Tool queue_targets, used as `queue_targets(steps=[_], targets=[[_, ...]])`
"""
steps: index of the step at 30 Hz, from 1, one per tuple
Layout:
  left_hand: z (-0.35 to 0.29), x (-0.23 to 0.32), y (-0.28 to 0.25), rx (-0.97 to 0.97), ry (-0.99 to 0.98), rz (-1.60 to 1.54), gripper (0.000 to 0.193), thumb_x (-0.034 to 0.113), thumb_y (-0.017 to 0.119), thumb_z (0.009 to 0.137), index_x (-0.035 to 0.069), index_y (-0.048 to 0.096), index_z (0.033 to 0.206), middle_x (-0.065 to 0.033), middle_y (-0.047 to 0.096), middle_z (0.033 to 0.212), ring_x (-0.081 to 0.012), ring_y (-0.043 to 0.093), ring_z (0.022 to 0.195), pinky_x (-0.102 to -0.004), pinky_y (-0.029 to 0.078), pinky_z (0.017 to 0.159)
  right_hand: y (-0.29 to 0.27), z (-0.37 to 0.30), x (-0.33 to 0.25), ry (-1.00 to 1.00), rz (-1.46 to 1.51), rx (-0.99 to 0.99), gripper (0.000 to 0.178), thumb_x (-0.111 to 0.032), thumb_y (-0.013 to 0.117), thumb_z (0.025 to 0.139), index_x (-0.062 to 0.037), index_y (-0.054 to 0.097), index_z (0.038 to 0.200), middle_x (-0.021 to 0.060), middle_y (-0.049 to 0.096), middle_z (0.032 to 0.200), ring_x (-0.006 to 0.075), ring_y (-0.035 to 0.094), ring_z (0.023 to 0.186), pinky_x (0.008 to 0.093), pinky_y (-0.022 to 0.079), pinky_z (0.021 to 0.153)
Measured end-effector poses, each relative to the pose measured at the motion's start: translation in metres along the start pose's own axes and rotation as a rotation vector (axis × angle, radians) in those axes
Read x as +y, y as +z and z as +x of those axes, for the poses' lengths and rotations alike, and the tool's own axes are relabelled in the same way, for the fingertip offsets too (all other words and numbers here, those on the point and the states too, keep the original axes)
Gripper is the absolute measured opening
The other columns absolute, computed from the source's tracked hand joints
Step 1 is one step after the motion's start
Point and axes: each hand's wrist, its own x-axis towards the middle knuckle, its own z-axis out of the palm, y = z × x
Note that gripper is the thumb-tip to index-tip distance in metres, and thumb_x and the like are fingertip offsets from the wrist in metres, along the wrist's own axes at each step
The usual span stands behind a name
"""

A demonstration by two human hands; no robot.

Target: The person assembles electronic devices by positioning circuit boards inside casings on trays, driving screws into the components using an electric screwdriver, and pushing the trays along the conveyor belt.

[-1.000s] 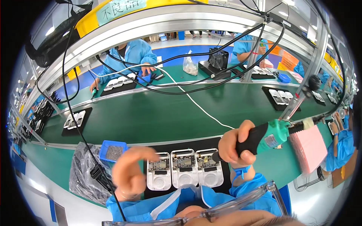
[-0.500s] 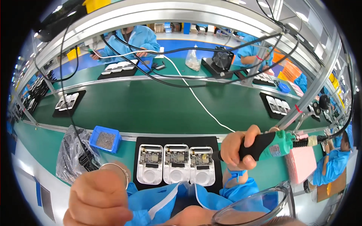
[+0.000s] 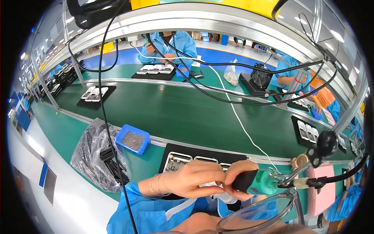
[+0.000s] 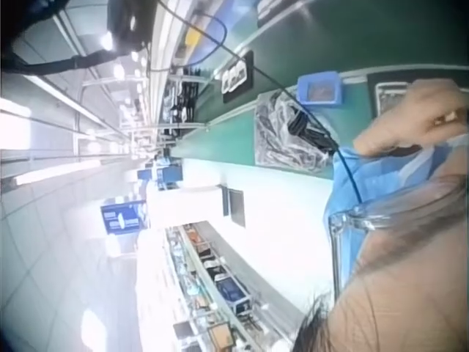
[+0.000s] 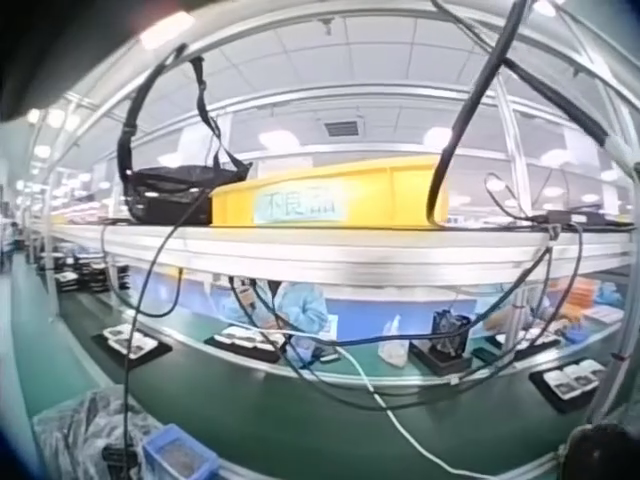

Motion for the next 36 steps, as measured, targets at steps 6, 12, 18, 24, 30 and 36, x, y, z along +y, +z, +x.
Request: queue_targets(steps=[6, 12, 18, 24, 30, 36], targets=[[-0.008, -0.006, -0.003, -0.036, -0.085, 0.055, 0.028, 0.007, 0.070, 0.074, -0.003, 0.058, 0.097, -0.0155, 0.061, 0.085, -0.0285, 0.061, 0.069, -0.0321, 0.047, 0.056, 0.002, 0.004, 0.010, -0.035, -0.011, 0.041, 0.029, -0.008, 0.071, 0.058, -0.0023, 0.061, 0.085, 0.0042, 0.060, 0.064, 0.0119, 0.056, 0.052, 0.0217, 0.043, 0.049], [-0.002, -0.004, 0.000, -0.021, -0.090, -0.005, 0.027, 0.013, 0.072, 0.071, 0.004, 0.056, 0.092, -0.0073, 0.052, 0.073, -0.0237, 0.053, 0.062, -0.0331, 0.041, 0.052, -0.002, 0.003, 0.024, -0.132, 0.105, 0.019, 0.033, -0.009, 0.074, 0.061, -0.0013, 0.056, 0.087, 0.0065, 0.061, 0.066, 0.0126, 0.058, 0.055, 0.0238, 0.046, 0.052], [-0.002, -0.004, 0.000, -0.073, -0.124, 0.042, 0.025, 0.011, 0.070, 0.072, 0.004, 0.054, 0.091, -0.0069, 0.050, 0.075, -0.0241, 0.053, 0.066, -0.0326, 0.042, 0.054, -0.004, 0.005, 0.018, -0.106, 0.102, 0.001, 0.032, -0.007, 0.073, 0.062, -0.0014, 0.055, 0.087, 0.0062, 0.061, 0.068, 0.0120, 0.058, 0.058, 0.0240, 0.046, 0.054], [-0.002, -0.008, 0.005, 0.024, -0.119, 0.008, 0.027, 0.006, 0.071, 0.071, 0.004, 0.053, 0.091, -0.0061, 0.048, 0.071, -0.0218, 0.050, 0.060, -0.0315, 0.041, 0.051, -0.003, 0.002, 0.014, 0.059, 0.272, 0.026, 0.030, -0.002, 0.070, 0.064, -0.0003, 0.053, 0.090, 0.0068, 0.059, 0.073, 0.0105, 0.056, 0.064, 0.0225, 0.045, 0.059], [-0.002, -0.008, 0.006, 0.025, -0.146, 0.044, 0.028, 0.005, 0.071, 0.071, 0.003, 0.053, 0.092, -0.0060, 0.047, 0.071, -0.0202, 0.050, 0.060, -0.0309, 0.041, 0.050, 0.002, 0.003, 0.014, 0.036, 0.322, 0.088, 0.031, -0.001, 0.067, 0.065, 0.0000, 0.051, 0.091, 0.0063, 0.057, 0.071, 0.0099, 0.054, 0.062, 0.0221, 0.044, 0.058], [-0.004, -0.011, 0.006, 0.031, -0.138, 0.039, 0.028, 0.005, 0.071, 0.071, 0.004, 0.053, 0.092, -0.0061, 0.048, 0.071, -0.0200, 0.050, 0.060, -0.0308, 0.042, 0.050, -0.001, 0.004, 0.016, 0.060, 0.307, 0.066, 0.030, -0.001, 0.067, 0.066, -0.0001, 0.051, 0.092, 0.0053, 0.056, 0.070, 0.0089, 0.053, 0.061, 0.0213, 0.042, 0.056]])
